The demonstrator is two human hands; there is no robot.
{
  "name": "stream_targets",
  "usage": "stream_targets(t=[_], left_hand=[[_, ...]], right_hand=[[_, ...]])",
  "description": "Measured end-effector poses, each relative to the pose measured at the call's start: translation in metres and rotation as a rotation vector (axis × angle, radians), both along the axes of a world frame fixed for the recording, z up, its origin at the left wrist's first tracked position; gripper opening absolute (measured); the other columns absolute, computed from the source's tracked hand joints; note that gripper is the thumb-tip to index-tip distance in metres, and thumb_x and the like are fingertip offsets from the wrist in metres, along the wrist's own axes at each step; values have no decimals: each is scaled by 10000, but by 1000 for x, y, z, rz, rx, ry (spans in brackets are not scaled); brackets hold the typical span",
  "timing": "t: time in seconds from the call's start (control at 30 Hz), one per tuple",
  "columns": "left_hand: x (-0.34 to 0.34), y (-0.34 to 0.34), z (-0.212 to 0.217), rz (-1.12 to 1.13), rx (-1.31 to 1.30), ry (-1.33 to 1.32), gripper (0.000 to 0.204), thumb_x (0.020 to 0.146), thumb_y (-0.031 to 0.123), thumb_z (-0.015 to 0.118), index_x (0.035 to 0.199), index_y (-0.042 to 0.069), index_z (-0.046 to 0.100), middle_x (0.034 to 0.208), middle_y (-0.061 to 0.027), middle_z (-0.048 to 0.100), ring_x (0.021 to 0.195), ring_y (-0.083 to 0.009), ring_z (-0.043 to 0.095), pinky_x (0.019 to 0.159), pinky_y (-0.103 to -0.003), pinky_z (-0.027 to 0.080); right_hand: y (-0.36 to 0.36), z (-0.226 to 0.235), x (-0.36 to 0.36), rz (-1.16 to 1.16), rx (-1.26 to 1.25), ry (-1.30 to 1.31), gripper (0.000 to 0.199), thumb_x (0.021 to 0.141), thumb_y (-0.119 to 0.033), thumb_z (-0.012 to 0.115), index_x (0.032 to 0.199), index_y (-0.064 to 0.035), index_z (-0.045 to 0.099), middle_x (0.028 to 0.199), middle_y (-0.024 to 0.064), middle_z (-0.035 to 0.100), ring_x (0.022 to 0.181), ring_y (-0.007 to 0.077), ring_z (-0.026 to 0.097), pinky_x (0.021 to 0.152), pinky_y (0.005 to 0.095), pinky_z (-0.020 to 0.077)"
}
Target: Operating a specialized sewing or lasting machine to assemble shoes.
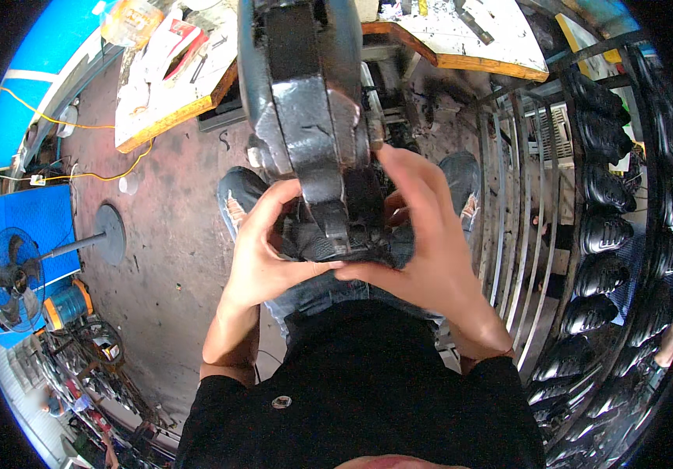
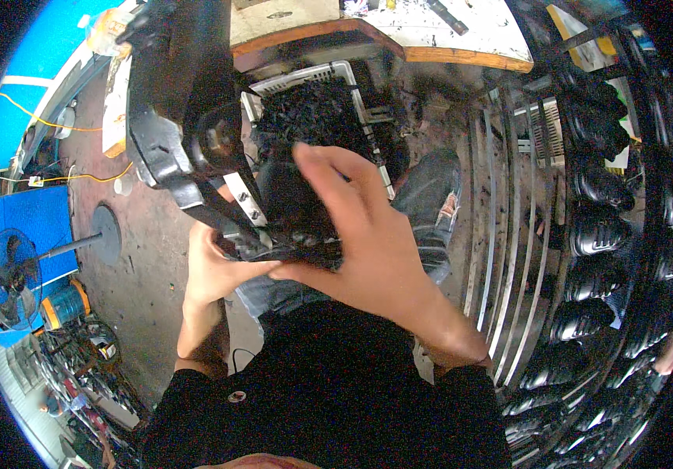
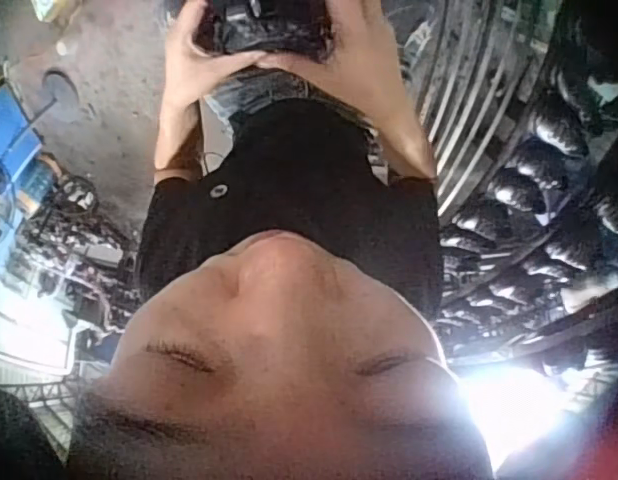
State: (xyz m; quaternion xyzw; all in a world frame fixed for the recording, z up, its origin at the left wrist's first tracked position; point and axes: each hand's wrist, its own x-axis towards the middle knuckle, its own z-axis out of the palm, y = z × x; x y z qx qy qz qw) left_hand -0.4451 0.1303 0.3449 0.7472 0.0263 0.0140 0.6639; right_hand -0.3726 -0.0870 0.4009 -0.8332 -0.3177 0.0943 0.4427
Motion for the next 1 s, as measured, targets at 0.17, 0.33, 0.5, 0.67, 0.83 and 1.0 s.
stream_targets(t=[0.17, 0.33, 0.5, 0.67, 0.83, 1.0], left_hand=[[-1, -12, -23, -39, -423, -12, 1016, 528, 0, 970, 1389, 8, 432, 1304, -84, 570, 1247, -194, 541, 1059, -330, 432], [-8, -28, -38, 59, -544, -30, 1022, 523, 54, 988, 1376, 17, 426, 1312, -79, 561, 1250, -193, 528, 1047, -334, 429], [-17, -24, -64, 147, -709, 116, 1040, 536, 54, 976, 1393, 16, 388, 1312, -91, 555, 1208, -198, 549, 1029, -346, 451], [-9, -36, -49, 51, -667, 101, 1051, 601, -47, 918, 1474, -3, 334, 1380, -102, 520, 1249, -222, 541, 1033, -383, 474], [6, -45, -35, -119, -465, -47, 1004, 635, 8, 936, 1465, -37, 373, 1394, -137, 539, 1226, -208, 566, 1026, -380, 489], [0, -45, -43, -10, -418, 11, 1013, 589, 80, 978, 1423, -55, 420, 1347, -141, 576, 1213, -221, 579, 1024, -392, 490]], right_hand=[[-24, -112, -14, -30, 403, 84, 1153, 634, -281, 931, 1543, -7, 277, 1545, 191, 336, 1415, 315, 386, 1165, 418, 333], [-38, -151, -33, -105, 242, 432, 1099, 715, -208, 884, 1563, 0, 216, 1564, 216, 357, 1464, 332, 331, 1194, 406, 288], [-62, -111, -13, -13, -26, 128, 1012, 680, -76, 854, 1544, -45, 327, 1400, 209, 499, 1277, 395, 486, 1119, 417, 376], [-87, -124, -12, -45, -71, 233, 1059, 662, 18, 827, 1559, -6, 264, 1541, 187, 405, 1420, 315, 408, 1173, 371, 305], [-97, -124, -21, -162, -19, 235, 1061, 640, 69, 757, 1568, -17, 251, 1575, 168, 374, 1465, 285, 351, 1201, 359, 264], [-100, -113, -13, -114, -115, 120, 1060, 615, 64, 775, 1551, -8, 284, 1532, 198, 413, 1422, 339, 410, 1175, 385, 319]])
